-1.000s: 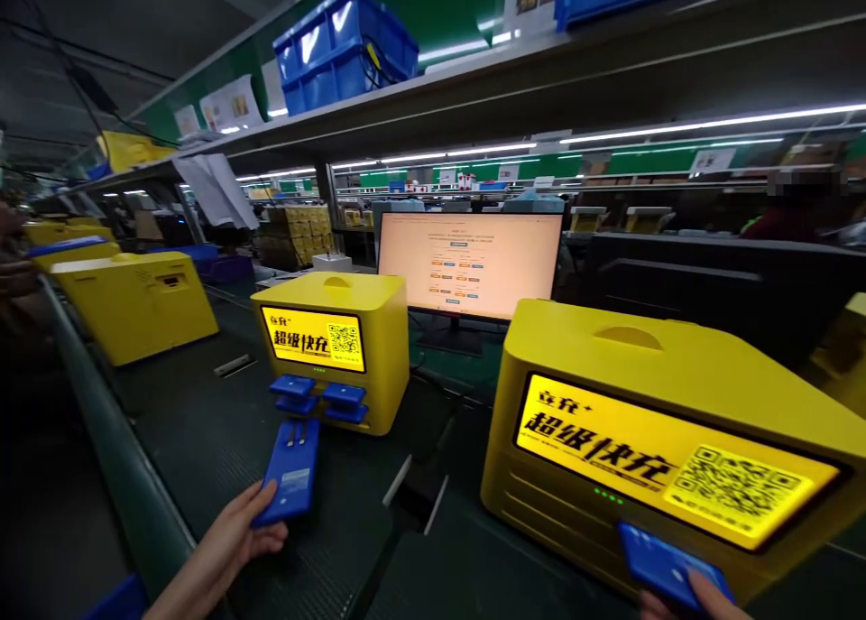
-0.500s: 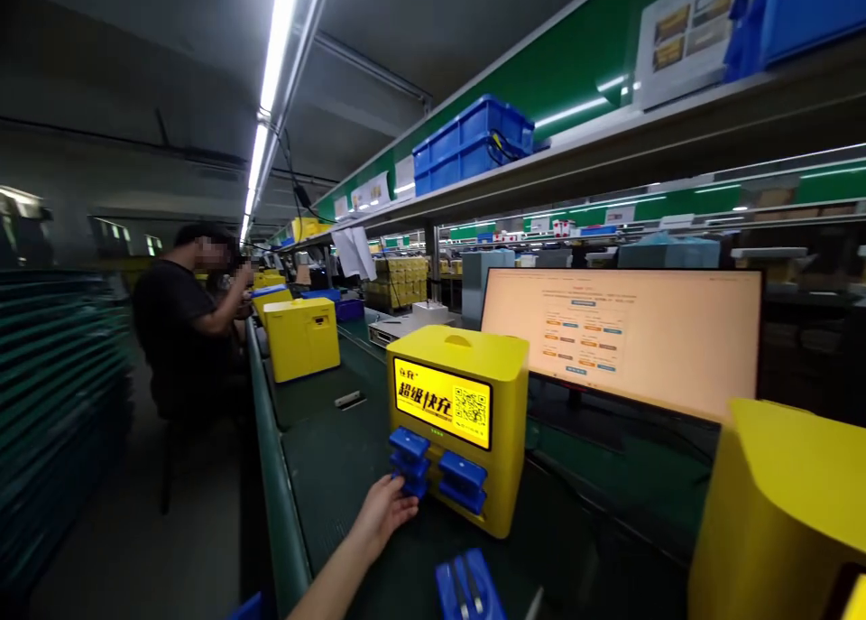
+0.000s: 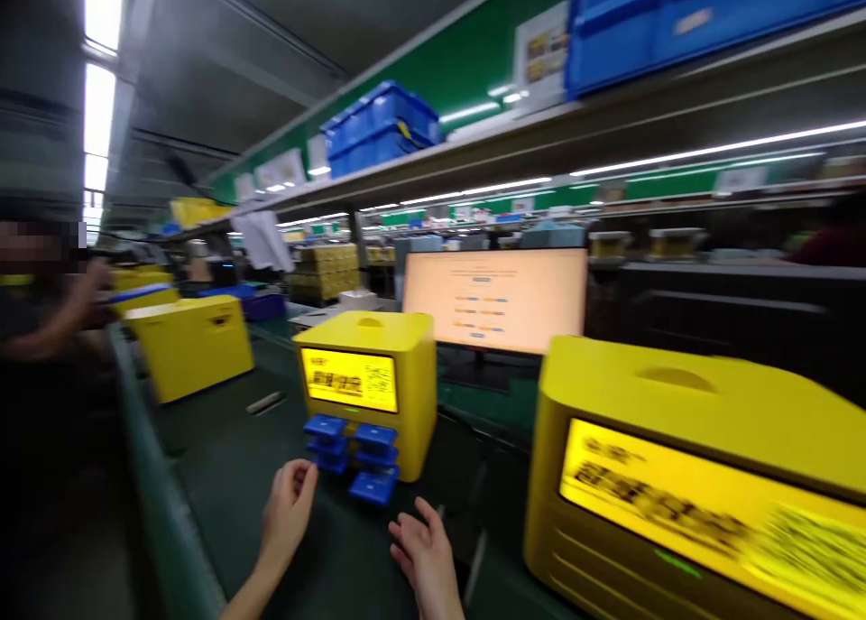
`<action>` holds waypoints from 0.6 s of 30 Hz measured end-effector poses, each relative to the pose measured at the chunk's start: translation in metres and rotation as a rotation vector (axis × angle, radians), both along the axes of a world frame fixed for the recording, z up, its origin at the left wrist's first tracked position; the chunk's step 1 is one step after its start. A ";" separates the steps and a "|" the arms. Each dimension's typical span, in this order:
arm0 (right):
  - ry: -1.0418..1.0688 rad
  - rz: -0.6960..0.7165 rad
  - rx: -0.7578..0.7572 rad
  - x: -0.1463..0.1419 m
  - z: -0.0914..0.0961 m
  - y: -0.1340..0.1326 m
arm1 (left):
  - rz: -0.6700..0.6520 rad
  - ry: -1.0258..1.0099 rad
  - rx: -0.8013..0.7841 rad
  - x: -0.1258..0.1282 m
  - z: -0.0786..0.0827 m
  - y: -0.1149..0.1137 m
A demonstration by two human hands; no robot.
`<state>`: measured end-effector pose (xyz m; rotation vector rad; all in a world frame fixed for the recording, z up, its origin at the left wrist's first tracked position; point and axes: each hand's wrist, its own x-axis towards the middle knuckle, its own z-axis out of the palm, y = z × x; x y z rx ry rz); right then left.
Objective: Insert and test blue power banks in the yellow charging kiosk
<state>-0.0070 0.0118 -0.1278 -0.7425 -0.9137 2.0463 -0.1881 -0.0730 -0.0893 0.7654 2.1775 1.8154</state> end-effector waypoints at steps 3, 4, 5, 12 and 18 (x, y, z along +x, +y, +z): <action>-0.183 -0.128 0.233 0.101 -0.007 0.015 | -0.455 0.294 -0.044 0.059 0.020 0.030; -0.252 -0.173 0.280 0.138 -0.008 0.016 | -0.633 0.338 -0.030 0.085 0.034 0.049; -0.323 -0.231 0.306 0.175 -0.008 0.015 | -0.794 0.291 -0.005 0.113 0.050 0.072; -0.604 -0.755 0.230 0.327 0.004 0.006 | -1.133 -0.346 0.292 0.245 0.171 0.190; -0.450 -0.956 0.240 0.332 0.012 0.034 | -1.089 -0.263 0.331 0.227 0.132 0.096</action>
